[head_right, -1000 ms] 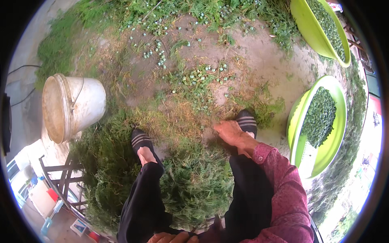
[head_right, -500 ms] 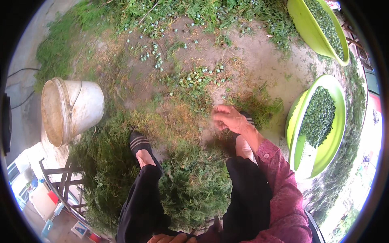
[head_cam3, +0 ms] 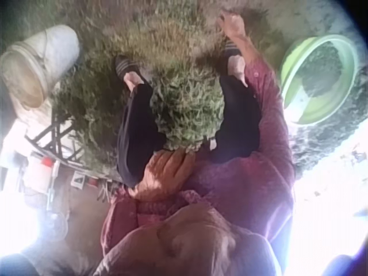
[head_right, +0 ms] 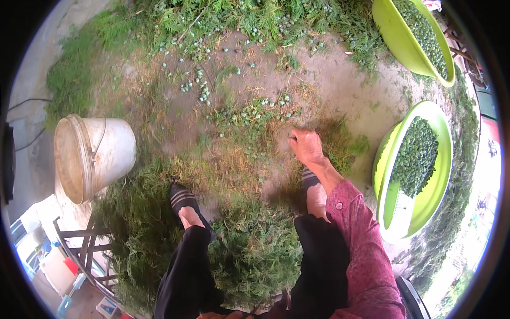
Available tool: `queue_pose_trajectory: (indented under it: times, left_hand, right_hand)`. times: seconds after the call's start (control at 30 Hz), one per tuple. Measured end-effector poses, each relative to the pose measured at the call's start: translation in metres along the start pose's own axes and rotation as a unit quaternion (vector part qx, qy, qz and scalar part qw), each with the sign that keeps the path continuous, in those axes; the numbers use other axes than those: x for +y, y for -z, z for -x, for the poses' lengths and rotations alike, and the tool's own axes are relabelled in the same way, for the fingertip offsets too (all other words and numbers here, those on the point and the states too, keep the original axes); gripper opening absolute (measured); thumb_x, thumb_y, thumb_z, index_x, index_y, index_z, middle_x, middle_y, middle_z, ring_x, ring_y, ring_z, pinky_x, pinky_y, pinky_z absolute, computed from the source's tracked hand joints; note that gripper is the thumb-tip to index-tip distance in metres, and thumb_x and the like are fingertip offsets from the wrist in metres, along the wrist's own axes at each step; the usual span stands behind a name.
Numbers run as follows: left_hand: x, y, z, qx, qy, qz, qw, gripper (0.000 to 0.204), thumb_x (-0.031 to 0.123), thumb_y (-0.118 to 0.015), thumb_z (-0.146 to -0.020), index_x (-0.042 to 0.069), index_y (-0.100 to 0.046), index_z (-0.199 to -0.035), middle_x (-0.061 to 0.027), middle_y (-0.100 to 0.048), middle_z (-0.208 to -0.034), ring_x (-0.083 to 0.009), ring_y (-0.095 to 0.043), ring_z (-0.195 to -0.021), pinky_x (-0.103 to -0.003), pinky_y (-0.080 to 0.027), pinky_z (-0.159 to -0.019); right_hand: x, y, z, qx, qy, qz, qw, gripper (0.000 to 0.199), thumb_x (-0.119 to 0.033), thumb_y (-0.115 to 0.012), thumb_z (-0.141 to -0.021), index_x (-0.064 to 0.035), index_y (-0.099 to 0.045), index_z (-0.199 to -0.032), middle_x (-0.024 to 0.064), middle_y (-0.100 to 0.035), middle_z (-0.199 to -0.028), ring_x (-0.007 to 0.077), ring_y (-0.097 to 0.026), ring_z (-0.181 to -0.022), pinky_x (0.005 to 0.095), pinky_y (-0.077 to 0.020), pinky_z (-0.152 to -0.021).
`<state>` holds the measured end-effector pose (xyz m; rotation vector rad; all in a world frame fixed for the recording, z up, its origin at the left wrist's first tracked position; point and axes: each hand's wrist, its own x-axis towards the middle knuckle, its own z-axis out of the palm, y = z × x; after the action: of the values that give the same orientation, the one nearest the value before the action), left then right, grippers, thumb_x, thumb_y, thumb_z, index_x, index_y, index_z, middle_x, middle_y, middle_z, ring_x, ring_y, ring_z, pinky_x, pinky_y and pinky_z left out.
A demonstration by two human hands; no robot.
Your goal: The person plucks berries from pine branches and gathers loose berries from the ground by hand, placing them into a basin.
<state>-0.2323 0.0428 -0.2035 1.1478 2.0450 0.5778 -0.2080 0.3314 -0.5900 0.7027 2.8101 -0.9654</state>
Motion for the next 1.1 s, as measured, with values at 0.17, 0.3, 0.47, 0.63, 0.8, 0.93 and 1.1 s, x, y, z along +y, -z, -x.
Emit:
queue_pose_trajectory:
  times: [0.17,0.3,0.47,0.63,0.8,0.93,1.1]
  left_hand:
    - [-0.003,0.002,-0.002,-0.002,0.002,0.007,1.000,0.035,0.010,-0.062,-0.070,0.001,-0.057,-0.103,-0.0140,-0.059,-0.096,-0.0238,-0.058,-0.077,-0.034,-0.048,-0.068]
    - [-0.002,0.003,-0.002,-0.001,0.000,0.007,1.000,0.036,0.009,-0.061,-0.070,0.000,-0.056,-0.104,-0.0134,-0.058,-0.095,-0.0238,-0.057,-0.076,-0.035,-0.048,-0.068]
    - [-0.002,0.006,-0.006,-0.014,-0.001,0.013,1.000,0.038,0.010,-0.061,-0.070,0.000,-0.055,-0.106,-0.0136,-0.058,-0.095,-0.0239,-0.057,-0.077,-0.035,-0.047,-0.068]
    - [-0.002,0.003,-0.007,-0.015,-0.015,0.007,1.000,0.038,0.011,-0.061,-0.071,0.000,-0.055,-0.107,-0.0144,-0.057,-0.096,-0.0244,-0.057,-0.077,-0.035,-0.047,-0.068]
    - [-0.004,0.003,-0.006,-0.014,-0.015,0.007,1.000,0.037,0.012,-0.062,-0.072,0.000,-0.055,-0.107,-0.0143,-0.058,-0.096,-0.0240,-0.057,-0.076,-0.035,-0.048,-0.068]
    - [-0.002,0.001,-0.007,-0.014,-0.005,-0.001,1.000,0.037,0.013,-0.062,-0.072,0.000,-0.055,-0.107,-0.0138,-0.058,-0.095,-0.0235,-0.058,-0.076,-0.034,-0.048,-0.069]
    - [-0.001,0.002,-0.006,-0.023,-0.011,0.001,1.000,0.038,0.013,-0.062,-0.071,0.000,-0.055,-0.107,-0.0135,-0.058,-0.096,-0.0231,-0.058,-0.077,-0.034,-0.048,-0.069]
  right_hand:
    - [0.013,0.017,0.008,-0.121,-0.316,-0.598,0.727,0.014,-0.014,-0.067,-0.078,-0.0040,-0.058,-0.082,0.0101,-0.063,-0.080,0.0210,-0.058,-0.061,0.0304,-0.0479,-0.052]
    - [0.009,0.038,-0.001,-0.084,-0.271,-0.702,0.653,0.014,-0.012,-0.066,-0.079,-0.0029,-0.058,-0.084,0.0081,-0.061,-0.076,0.0147,-0.055,-0.057,0.0242,-0.0445,-0.049]
    - [-0.005,0.032,-0.045,-0.023,-0.212,-0.319,0.923,0.014,-0.006,-0.064,-0.076,-0.0023,-0.060,-0.089,0.0088,-0.062,-0.076,0.0155,-0.058,-0.067,0.0278,-0.0468,-0.056]
    - [0.008,0.007,-0.050,0.102,0.000,-0.055,0.993,0.027,-0.006,-0.066,-0.070,-0.0061,-0.061,-0.096,0.0169,-0.061,-0.075,0.0251,-0.059,-0.068,0.0346,-0.0484,-0.066]
    - [0.027,0.031,-0.031,-0.138,-0.208,-0.589,0.769,0.009,-0.015,-0.064,-0.079,-0.0079,-0.062,-0.085,0.0067,-0.060,-0.078,0.0155,-0.058,-0.071,0.0281,-0.0463,-0.057]
    - [-0.008,0.053,-0.011,-0.073,-0.283,-0.689,0.663,0.013,-0.018,-0.064,-0.081,-0.0059,-0.061,-0.083,0.0021,-0.055,-0.062,0.0105,-0.051,-0.054,0.0242,-0.0427,-0.051]
    - [-0.001,0.020,-0.039,-0.064,-0.228,-0.443,0.865,0.019,-0.019,-0.070,-0.076,-0.0031,-0.063,-0.085,0.0035,-0.058,-0.064,0.0118,-0.052,-0.054,0.0268,-0.0440,-0.049]
